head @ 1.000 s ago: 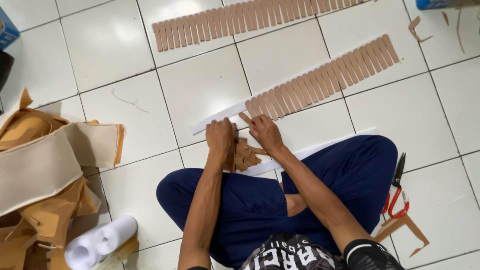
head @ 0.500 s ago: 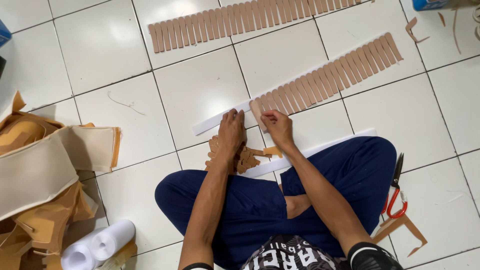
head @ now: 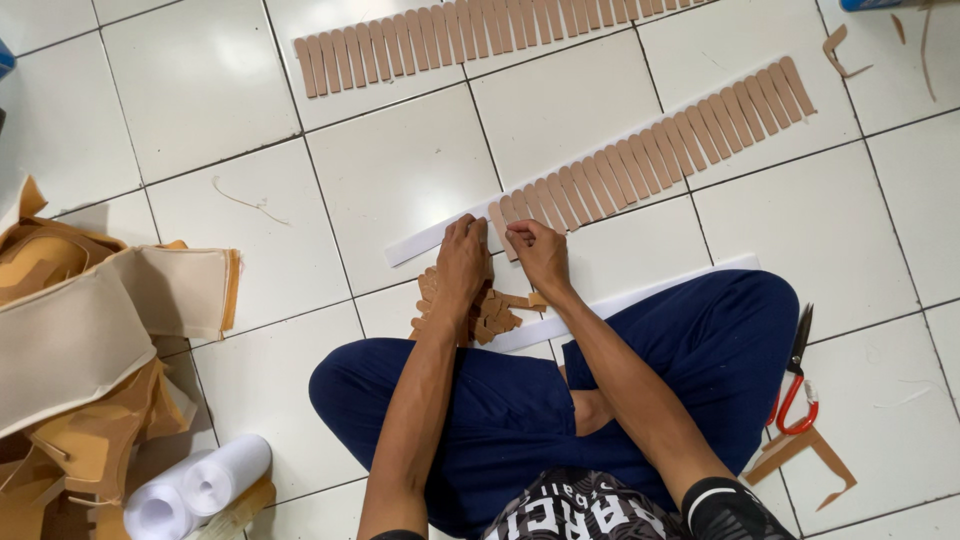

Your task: The person sits on the floor and repeatedly places small beige shoe insole pieces onto a white strip. They pick up each piece from a pile and align it in a row, pressing it down to secure it.

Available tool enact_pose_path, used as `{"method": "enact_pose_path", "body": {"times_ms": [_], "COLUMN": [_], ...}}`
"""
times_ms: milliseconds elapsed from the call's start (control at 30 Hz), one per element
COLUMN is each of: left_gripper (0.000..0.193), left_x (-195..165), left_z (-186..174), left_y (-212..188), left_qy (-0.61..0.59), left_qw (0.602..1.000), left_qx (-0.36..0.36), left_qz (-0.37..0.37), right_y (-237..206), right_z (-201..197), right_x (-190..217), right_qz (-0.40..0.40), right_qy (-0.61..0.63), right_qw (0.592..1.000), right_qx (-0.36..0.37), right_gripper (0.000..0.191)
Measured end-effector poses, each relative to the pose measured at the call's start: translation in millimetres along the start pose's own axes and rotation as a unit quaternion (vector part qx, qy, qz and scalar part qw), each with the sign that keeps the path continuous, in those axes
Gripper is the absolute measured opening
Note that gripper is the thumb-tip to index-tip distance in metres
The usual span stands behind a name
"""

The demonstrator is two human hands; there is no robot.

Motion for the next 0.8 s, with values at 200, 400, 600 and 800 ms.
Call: {"method": "enact_pose_path", "body": {"times_ms": [200, 400, 600, 800], "left_gripper": [0.057, 0.050, 0.025, 0.025], "left_x": [-15.4, 25.3, 53.9, 48.1], "left_z": [-10.0, -37.8, -48.9, -36.7], "left_y": [-0.1, 15.8, -25.0, -30.9], "left_qy": [0.073, -0.355, -0.111, -0.038], "left_qw": [0.995, 0.915, 0.972, 0.985], "left_qx": [0.044, 0.127, 0.061, 0.030], "left_qz": [0.050, -0.143, -0.196, -0.166], "right_y": [3.1, -10.2, -24.5, -23.1], "right_z": [-2.2, 4.4, 42.6, 48.1], "right_x": [9.0, 9.7, 11.1, 13.3], "right_qz": [0.007, -0.003, -0.208, -0.096], "right_qy": [-0.022, -0.053, -0.126, -0.175], "right_qw": [1.000, 0.997, 0.951, 0.958], "right_qx": [0.001, 0.048, 0.190, 0.207], "right_gripper": [0.021, 0.022, 0.024, 0.025]}}
Point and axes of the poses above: each hand's wrist, its own y-axis towards the middle knuckle, its own z-axis out of the palm, x = y × z, the point moved 3 cm from there along y, towards the middle knuckle, and after that the axes turned 10 degrees about y, right-handed, at the moved point
